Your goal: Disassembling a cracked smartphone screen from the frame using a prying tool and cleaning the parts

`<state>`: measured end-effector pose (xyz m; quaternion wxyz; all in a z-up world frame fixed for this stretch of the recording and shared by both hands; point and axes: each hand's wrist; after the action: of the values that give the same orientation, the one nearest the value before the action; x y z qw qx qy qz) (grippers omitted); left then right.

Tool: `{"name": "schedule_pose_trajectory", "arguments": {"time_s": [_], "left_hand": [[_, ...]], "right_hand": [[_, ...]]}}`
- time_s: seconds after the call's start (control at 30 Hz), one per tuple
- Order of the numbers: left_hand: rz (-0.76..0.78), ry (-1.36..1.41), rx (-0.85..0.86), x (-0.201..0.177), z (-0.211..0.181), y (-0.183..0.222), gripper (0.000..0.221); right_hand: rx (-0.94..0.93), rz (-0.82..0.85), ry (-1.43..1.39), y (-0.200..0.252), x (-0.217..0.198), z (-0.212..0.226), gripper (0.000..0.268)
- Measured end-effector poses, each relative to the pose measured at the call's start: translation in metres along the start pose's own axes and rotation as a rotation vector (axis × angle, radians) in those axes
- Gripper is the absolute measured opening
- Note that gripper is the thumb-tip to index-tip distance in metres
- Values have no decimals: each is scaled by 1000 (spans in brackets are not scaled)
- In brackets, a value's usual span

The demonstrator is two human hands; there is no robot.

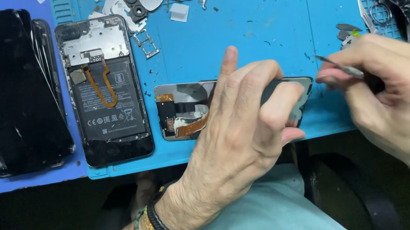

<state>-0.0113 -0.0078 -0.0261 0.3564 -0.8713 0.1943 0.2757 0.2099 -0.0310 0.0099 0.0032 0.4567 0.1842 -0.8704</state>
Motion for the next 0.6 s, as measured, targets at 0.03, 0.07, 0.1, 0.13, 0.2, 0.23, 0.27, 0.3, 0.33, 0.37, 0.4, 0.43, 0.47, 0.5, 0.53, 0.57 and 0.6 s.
{"name": "schedule_pose_trajectory", "arguments": {"time_s": [0.03,0.07,0.1,0.13,0.2,0.23,0.27,0.3,0.33,0.37,0.4,0.43,0.47,0.5,0.53,0.57,0.6], "left_hand": [[3,4,-4,-1,1,0,87],[15,13,-17,-1,1,-1,76],[26,21,-28,-2,2,-2,66],[28,26,-29,-2,2,-3,66],[6,1,-17,-3,3,-3,93],[7,1,-20,-2,3,-2,93],[9,-12,-23,-1,4,-1,97],[12,-23,-26,-1,4,-1,102],[13,-21,-27,-1,4,0,102],[8,-16,-24,-1,4,-1,99],[4,-11,-21,-1,4,-1,97],[3,-13,-21,-2,3,-2,97],[16,-59,-17,-3,3,-3,96],[32,-103,-12,-3,2,-4,96],[32,-102,-11,-4,2,-5,96],[66,-168,-13,-4,2,-7,87],[100,-234,-15,-4,2,-8,79]], "right_hand": [[5,4,0,1,2,1,14],[48,-28,-4,3,4,1,23],[89,-62,-6,4,5,2,35],[93,-59,-4,5,3,1,35],[305,6,63,6,0,0,44],[306,9,62,4,0,1,44],[294,24,121,3,0,1,49],[282,38,182,2,-1,2,58],[284,40,182,1,-1,3,58],[338,50,154,0,-1,5,55],[392,61,126,-1,-2,7,54],[390,60,125,1,-3,4,54],[409,32,73,3,-4,2,35],[431,2,21,6,-5,-1,16],[432,1,22,8,-4,0,16],[422,-47,-31,10,-3,1,9],[411,-96,-84,12,-2,2,19]]}}
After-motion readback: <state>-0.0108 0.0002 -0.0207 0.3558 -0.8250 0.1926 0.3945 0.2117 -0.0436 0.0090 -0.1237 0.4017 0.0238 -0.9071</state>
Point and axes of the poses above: each hand's wrist, its own y-axis away from the middle knuckle, its own x-axis out of the palm, z = x × y, and after that the axes turned 4 degrees about -z, right-handed
